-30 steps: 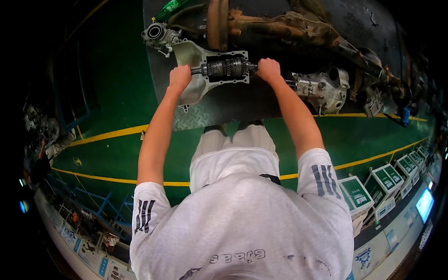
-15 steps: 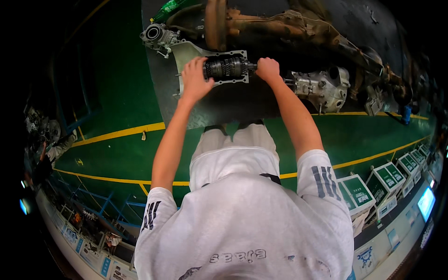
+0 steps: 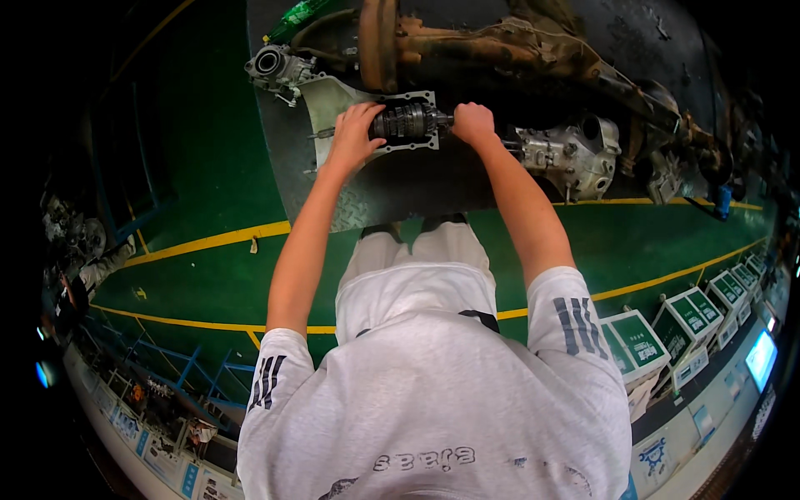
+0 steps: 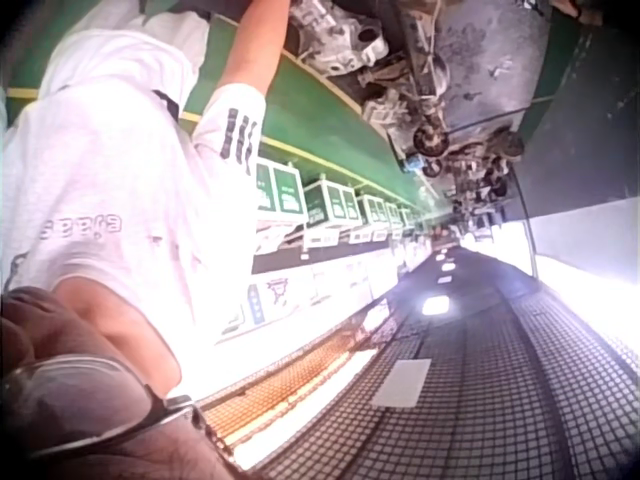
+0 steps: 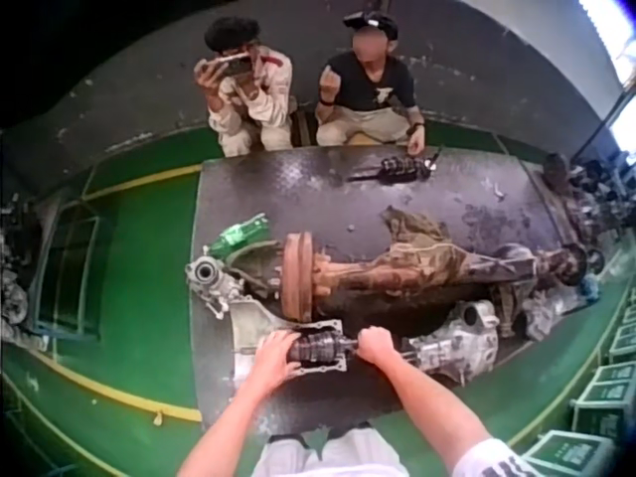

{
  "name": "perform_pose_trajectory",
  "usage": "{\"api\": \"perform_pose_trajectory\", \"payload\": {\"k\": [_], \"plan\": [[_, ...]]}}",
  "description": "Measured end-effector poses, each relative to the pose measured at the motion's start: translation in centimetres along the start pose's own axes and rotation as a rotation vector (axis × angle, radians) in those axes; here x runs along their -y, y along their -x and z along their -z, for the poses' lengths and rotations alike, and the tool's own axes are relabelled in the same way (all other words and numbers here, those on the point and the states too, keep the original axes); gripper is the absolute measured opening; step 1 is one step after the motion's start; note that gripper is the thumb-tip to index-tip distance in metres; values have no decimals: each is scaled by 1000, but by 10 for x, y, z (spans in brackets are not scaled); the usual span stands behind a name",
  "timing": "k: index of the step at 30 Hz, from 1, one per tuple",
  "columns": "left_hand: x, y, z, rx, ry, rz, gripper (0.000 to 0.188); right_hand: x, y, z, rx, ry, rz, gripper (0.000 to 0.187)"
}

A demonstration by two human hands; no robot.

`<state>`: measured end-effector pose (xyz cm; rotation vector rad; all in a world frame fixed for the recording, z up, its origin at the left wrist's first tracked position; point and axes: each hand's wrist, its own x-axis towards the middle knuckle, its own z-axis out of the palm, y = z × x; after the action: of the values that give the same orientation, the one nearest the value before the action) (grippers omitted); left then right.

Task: The person rotates and handles the transmission gears and shaft inside the gearbox housing by hand.

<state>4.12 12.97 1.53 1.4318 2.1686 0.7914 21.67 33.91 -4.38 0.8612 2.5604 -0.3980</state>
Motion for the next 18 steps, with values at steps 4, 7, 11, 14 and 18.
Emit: {"api": "perform_pose_trajectory", "payload": {"k": [4, 7, 11, 14, 18], "plan": [[3, 3, -1, -15, 20, 25, 62, 0, -1, 13, 82, -11, 49, 19], [6, 4, 1, -33, 55, 19, 60, -9, -14, 11, 168, -13, 98, 20], [9, 11, 1, -65, 5, 9, 59, -8, 2, -3, -45, -114, 137, 31], [7, 11, 0, -46, 11, 25, 56, -9, 17, -13, -230, -54, 219, 31], [7, 10, -2, -62, -7, 20, 53, -5, 18, -15, -310, -18, 186, 19]]}}
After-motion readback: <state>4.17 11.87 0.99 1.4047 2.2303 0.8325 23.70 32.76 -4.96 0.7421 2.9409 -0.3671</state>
